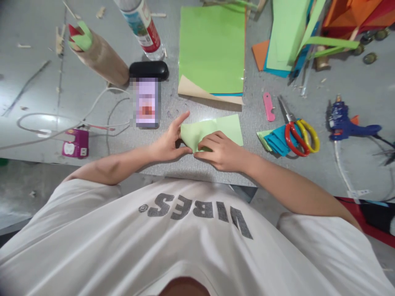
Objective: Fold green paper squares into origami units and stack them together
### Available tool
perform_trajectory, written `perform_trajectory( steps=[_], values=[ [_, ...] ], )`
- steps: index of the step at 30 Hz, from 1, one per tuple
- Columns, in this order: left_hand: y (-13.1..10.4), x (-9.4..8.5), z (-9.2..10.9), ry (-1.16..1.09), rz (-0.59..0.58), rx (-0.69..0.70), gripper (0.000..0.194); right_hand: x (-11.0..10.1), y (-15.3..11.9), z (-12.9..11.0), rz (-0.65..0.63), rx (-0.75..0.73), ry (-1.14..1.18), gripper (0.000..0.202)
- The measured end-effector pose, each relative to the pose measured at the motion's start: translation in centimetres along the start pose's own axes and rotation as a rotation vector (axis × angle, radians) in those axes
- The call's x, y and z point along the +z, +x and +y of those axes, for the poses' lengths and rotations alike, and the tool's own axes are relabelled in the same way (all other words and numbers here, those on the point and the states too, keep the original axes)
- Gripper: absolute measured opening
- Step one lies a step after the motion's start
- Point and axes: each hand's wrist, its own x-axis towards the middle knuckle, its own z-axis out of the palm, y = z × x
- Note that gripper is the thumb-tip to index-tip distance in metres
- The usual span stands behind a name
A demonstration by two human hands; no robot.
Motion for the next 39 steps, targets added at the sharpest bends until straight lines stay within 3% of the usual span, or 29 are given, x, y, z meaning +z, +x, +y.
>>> perform_trajectory(
  steps=[14, 23, 31, 39],
  values=[
    [0.3, -0.3, -0.2, 0.174, -0.008, 0.07, 0.131, -0.2, 0.4, -0.7, -0.004, -0.036, -0.08, 0.026],
    [-0.1, -0.8, -0.4, 0.28, -0.095, 0.169, 0.131, -0.2, 0.4, -1.3, -0.013, -0.067, -0.086, 0.027],
    [0.2, 0.0, -0.6, 0.305, -0.109, 0.358, 0.119, 0.1, 0.2, -1.0, -0.063, -0.058, -0.028, 0.03],
    [0.3, -0.6, 0.2, 0.317, -0.127, 0.344, 0.113, 0.2, 0.3, -1.0, -0.038, -0.073, -0.002, 0.027]
  ],
)
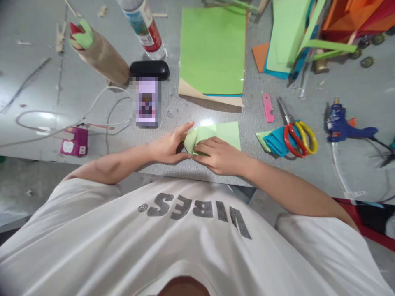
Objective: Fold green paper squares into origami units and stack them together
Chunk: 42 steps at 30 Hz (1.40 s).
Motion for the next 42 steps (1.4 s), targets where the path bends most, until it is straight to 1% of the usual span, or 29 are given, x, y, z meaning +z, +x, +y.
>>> perform_trajectory(
  steps=[5, 8, 10, 12, 13, 14, 16, 17, 18, 20, 22, 25, 28, 30, 33, 37, 40, 42],
  values=[
    [0.1, -0.5, 0.5, 0.028, -0.015, -0.035, 0.104, 0.0, 0.1, -0.1, -0.024, 0.035, 0.03, 0.03],
    [0.2, -0.6, 0.6, 0.03, -0.012, -0.038, 0.107, 0.0, 0.1, -0.1, -0.031, 0.045, 0.044, 0.03],
    [0.5, -1.4, 0.5, 0.044, -0.008, -0.019, 0.11, 0.0, 0.1, -0.1, -0.027, 0.039, 0.041, 0.029],
    [0.9, -3.2, 0.2, 0.083, 0.038, -0.007, 0.108, -0.1, 0.1, 0.0, -0.017, 0.027, 0.027, 0.028],
    [1.0, -4.5, 0.0, 0.116, 0.09, -0.027, 0.1, 0.0, 0.1, 0.1, -0.012, 0.019, 0.017, 0.028],
    [1.2, -6.1, -0.3, 0.158, 0.158, -0.077, 0.082, 0.0, 0.1, 0.1, -0.008, 0.015, 0.006, 0.027],
    [1.3, -9.5, -0.8, 0.272, 0.339, -0.237, 0.04, 0.0, 0.1, 0.2, -0.001, 0.01, -0.007, 0.027],
    [1.3, -11.1, -1.1, 0.327, 0.425, -0.325, 0.026, 0.0, 0.1, 0.2, 0.0, 0.008, -0.006, 0.028],
    [1.2, -12.5, -1.3, 0.369, 0.482, -0.405, 0.017, 0.0, 0.1, 0.2, -0.001, 0.008, -0.002, 0.028],
    [1.1, -14.7, -1.5, 0.393, 0.534, -0.541, 0.009, 0.0, 0.0, 0.3, -0.006, 0.01, 0.007, 0.028],
    [1.0, -15.7, -1.6, 0.374, 0.511, -0.643, 0.01, 0.0, 0.0, 0.3, -0.012, 0.014, 0.011, 0.029],
    [1.1, -16.0, -1.6, 0.351, 0.474, -0.717, 0.016, 0.0, 0.0, 0.4, -0.027, 0.026, 0.015, 0.029],
    [1.5, -15.8, -1.6, 0.352, 0.435, -0.734, 0.016, -0.1, 0.0, 0.4, -0.039, 0.033, 0.014, 0.029],
    [1.7, -15.8, -1.7, 0.365, 0.408, -0.752, 0.02, -0.1, 0.0, 0.3, -0.031, 0.029, 0.002, 0.028],
    [1.9, -15.7, -1.7, 0.357, 0.401, -0.784, 0.025, -0.2, 0.0, 0.3, -0.023, 0.026, -0.009, 0.027],
    [2.1, -15.6, -1.5, 0.317, 0.397, -0.837, 0.026, -0.1, 0.0, 0.2, -0.017, 0.024, -0.018, 0.027],
    [2.1, -15.6, -1.3, 0.327, 0.365, -0.833, 0.028, 0.0, 0.0, 0.3, -0.008, 0.018, -0.024, 0.026],
    [2.0, -15.5, -1.6, 0.34, 0.34, -0.81, 0.031, 0.0, 0.0, 0.3, -0.017, 0.023, -0.018, 0.026]
  ],
)
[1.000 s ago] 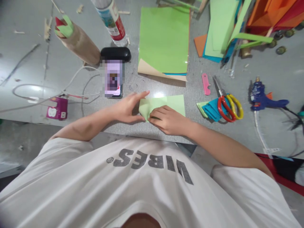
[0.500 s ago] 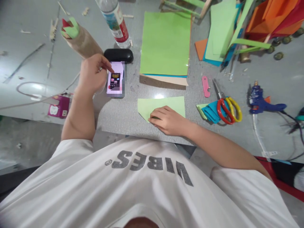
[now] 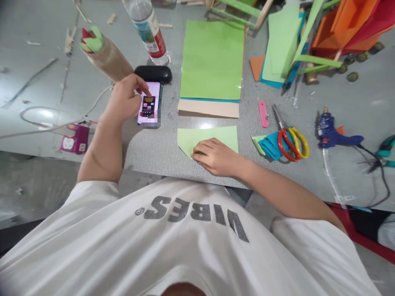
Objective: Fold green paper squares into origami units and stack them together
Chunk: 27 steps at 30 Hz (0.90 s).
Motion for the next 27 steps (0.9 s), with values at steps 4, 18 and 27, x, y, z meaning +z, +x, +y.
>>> perform_trajectory(
  steps=[4, 18, 27],
  values=[
    [0.8, 0.8, -1.6, -0.044, 0.04, 0.097, 0.02, 0.0, 0.0, 0.0, -0.021, 0.014, 0.01, 0.027],
    [1.2, 2.2, -3.4, -0.183, 0.0, 0.204, 0.028, -0.1, 0.1, 0.1, -0.022, 0.013, 0.009, 0.027],
    [1.3, 2.3, -3.8, -0.138, 0.002, 0.207, 0.029, -0.1, 0.1, 0.1, -0.038, 0.025, 0.023, 0.027]
  ],
)
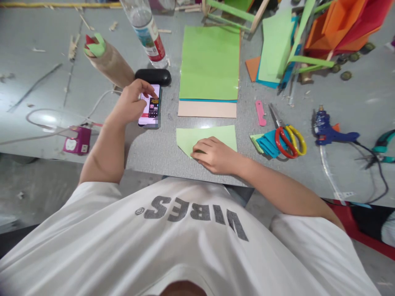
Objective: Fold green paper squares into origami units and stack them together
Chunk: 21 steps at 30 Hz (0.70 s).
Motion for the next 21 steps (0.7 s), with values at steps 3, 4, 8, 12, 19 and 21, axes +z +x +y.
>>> perform_trajectory(
  steps=[3, 4, 8, 12, 19, 21],
  values=[
    [0.0, -0.01, 0.15, 0.017, -0.011, -0.002, 0.033, 0.0, 0.02, 0.01, 0.001, -0.001, -0.007, 0.027],
    [0.01, -0.01, 0.18, 0.021, -0.013, 0.002, 0.032, -0.01, 0.03, 0.02, 0.002, -0.001, -0.007, 0.027],
    [0.06, 0.0, 0.11, 0.034, -0.009, 0.005, 0.031, -0.05, 0.0, 0.09, -0.006, 0.008, 0.019, 0.029],
    [0.09, 0.02, -0.06, 0.02, 0.037, -0.011, 0.032, 0.01, -0.01, 0.09, -0.009, 0.011, 0.018, 0.029],
    [0.05, 0.04, 0.12, -0.023, 0.066, -0.013, 0.032, 0.05, 0.0, 0.13, -0.002, 0.012, 0.049, 0.03],
    [0.07, 0.09, -0.04, -0.028, 0.076, -0.02, 0.033, 0.05, 0.0, 0.15, -0.004, 0.021, 0.066, 0.031]
  ],
)
